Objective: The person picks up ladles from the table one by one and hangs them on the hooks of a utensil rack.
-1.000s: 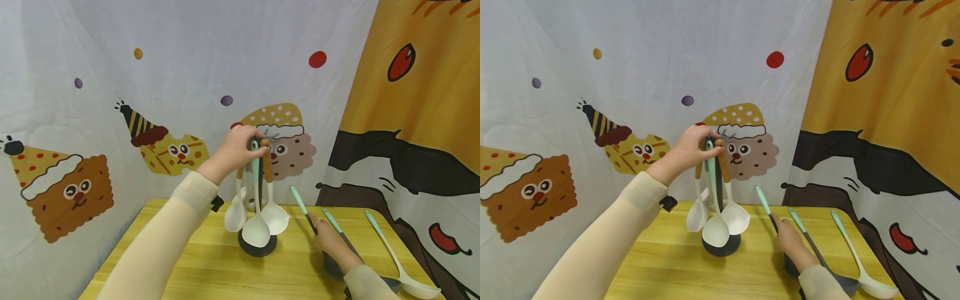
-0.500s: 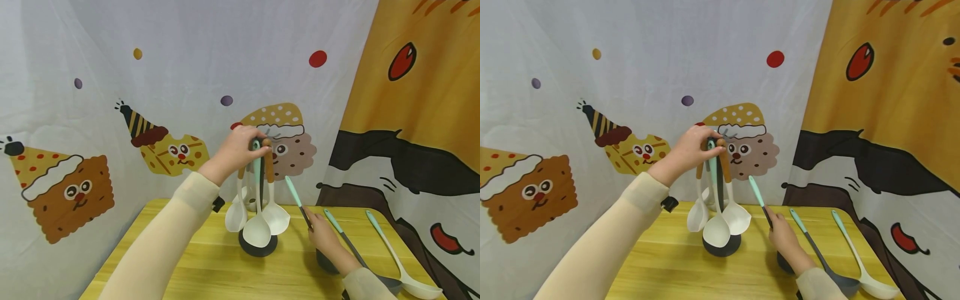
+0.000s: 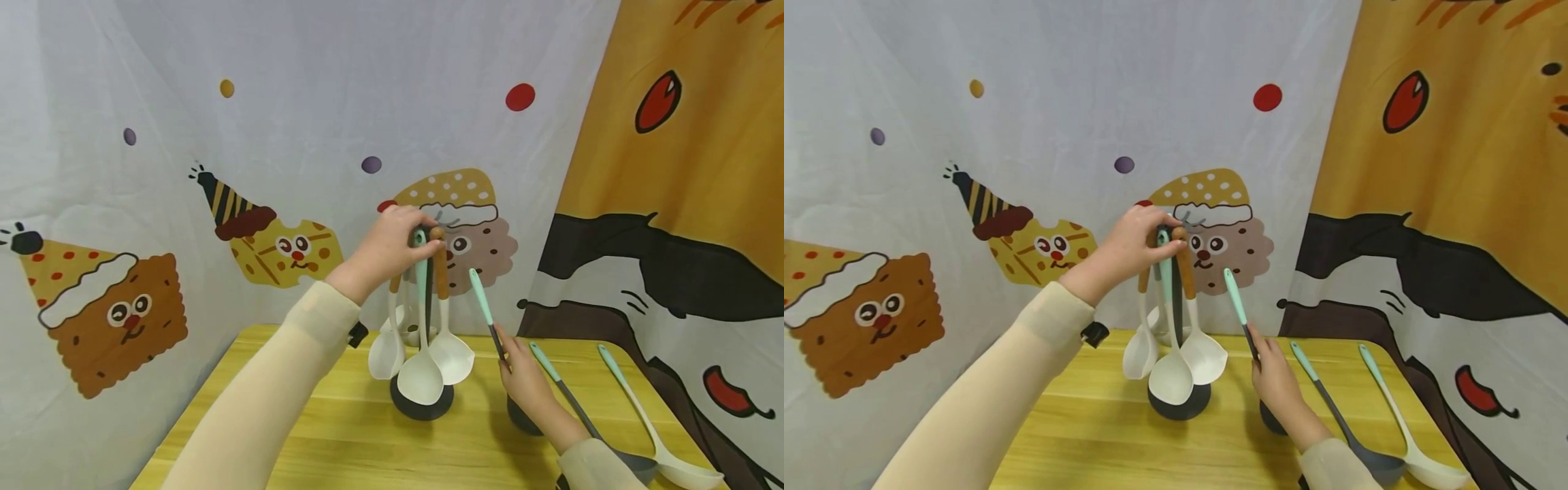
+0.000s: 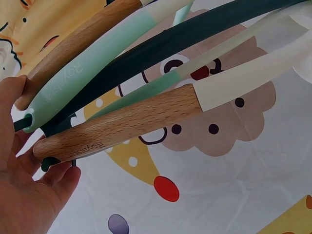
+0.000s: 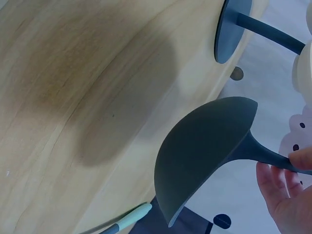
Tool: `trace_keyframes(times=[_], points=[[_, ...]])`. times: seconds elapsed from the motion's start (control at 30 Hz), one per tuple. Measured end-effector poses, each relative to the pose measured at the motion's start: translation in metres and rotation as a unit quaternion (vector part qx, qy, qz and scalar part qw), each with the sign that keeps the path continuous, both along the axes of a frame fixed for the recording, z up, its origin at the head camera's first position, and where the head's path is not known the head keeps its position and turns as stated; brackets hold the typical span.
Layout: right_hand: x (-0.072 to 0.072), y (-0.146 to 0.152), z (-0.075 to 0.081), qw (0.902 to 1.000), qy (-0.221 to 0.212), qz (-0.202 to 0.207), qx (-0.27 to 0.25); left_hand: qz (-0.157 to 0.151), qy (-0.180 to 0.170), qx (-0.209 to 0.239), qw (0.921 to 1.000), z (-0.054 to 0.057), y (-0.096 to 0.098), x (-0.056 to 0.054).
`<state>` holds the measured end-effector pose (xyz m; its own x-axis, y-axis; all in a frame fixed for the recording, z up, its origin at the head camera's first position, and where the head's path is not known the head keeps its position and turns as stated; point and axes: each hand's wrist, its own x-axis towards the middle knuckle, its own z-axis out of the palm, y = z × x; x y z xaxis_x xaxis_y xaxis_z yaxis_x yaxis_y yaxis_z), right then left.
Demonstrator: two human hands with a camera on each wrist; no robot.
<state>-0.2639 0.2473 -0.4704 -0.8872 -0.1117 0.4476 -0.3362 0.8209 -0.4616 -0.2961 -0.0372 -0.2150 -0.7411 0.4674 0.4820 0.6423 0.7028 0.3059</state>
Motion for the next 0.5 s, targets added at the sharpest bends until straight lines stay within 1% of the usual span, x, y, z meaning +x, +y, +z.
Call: trace_keyframes(times=[0.17, 0.5], points=[[0.0, -0.001, 0.003, 0.9999, 0.012, 0.001, -0.005, -0.003, 0.008, -0.001, 1.0, 0.0, 0.0, 0.0], [0.0, -0.003, 0.011, 0.9991, 0.023, 0.017, -0.032, -0.008, 0.0, -0.003, 1.0, 0.001, -0.001, 0.001]])
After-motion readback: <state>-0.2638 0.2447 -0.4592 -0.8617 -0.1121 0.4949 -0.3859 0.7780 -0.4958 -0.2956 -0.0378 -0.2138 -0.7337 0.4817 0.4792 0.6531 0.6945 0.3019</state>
